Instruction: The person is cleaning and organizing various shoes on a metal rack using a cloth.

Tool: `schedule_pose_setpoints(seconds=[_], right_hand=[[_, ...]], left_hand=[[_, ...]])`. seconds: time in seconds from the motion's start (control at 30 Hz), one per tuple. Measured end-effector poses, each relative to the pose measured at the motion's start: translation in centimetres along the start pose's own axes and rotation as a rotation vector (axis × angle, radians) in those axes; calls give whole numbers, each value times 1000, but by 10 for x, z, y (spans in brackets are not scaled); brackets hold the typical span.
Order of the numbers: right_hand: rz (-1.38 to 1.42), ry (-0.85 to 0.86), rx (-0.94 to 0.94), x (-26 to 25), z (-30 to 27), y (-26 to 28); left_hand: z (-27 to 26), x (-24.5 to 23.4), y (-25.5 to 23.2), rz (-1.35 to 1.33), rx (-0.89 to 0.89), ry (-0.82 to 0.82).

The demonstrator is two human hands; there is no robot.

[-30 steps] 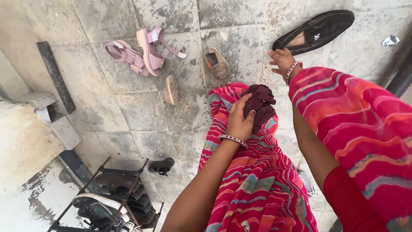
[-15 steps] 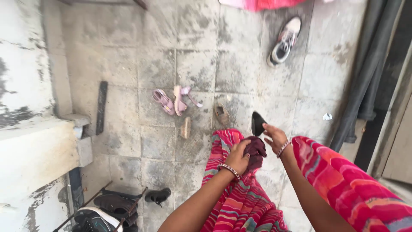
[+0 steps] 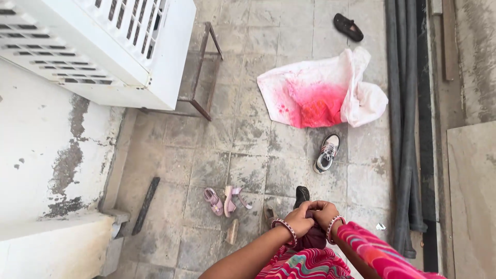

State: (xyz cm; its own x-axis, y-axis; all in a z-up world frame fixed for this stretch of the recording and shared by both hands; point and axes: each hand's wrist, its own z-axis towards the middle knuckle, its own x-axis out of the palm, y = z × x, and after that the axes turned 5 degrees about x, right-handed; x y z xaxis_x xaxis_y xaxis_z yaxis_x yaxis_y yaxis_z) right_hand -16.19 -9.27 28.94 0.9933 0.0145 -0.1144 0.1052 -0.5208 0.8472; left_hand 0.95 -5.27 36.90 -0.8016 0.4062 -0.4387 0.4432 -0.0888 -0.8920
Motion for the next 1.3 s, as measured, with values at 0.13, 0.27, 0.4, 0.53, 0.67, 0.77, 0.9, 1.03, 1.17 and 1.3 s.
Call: schedule_pose_setpoints(seconds=[0.13,0.27,0.4,0.53,0.67,0.77,0.9,1.03,1.17,1.3], right_hand=[[-272,-54,-274,-32,-41,87],[-598,-147,-757,-77,-51,160],[-607,-90,-808,-120,-53,238],[-624,-33,-881,-149,-43,301],[-568,-21,-776,-152,-28,352],[-620,-112,-821,-146,-14,387],[-616,-121,-831,-136,31,425],[-637,-14,-881,-115,84,471],[-655,71,-682,-86,121,532],[-723,37,-618,-54,148,592]], left_hand=[[50,-19,-32,61,106,117],[85,-47,-115,229,-33,209],[132,-62,-177,235,-34,173],[186,-81,-217,300,67,99],[211,-114,-275,449,17,63],[225,-143,-305,436,-13,34],[274,-179,-294,464,-33,-5],[316,-234,-297,471,-62,14],[371,-298,-275,447,-19,93],[410,-358,-265,400,12,140]])
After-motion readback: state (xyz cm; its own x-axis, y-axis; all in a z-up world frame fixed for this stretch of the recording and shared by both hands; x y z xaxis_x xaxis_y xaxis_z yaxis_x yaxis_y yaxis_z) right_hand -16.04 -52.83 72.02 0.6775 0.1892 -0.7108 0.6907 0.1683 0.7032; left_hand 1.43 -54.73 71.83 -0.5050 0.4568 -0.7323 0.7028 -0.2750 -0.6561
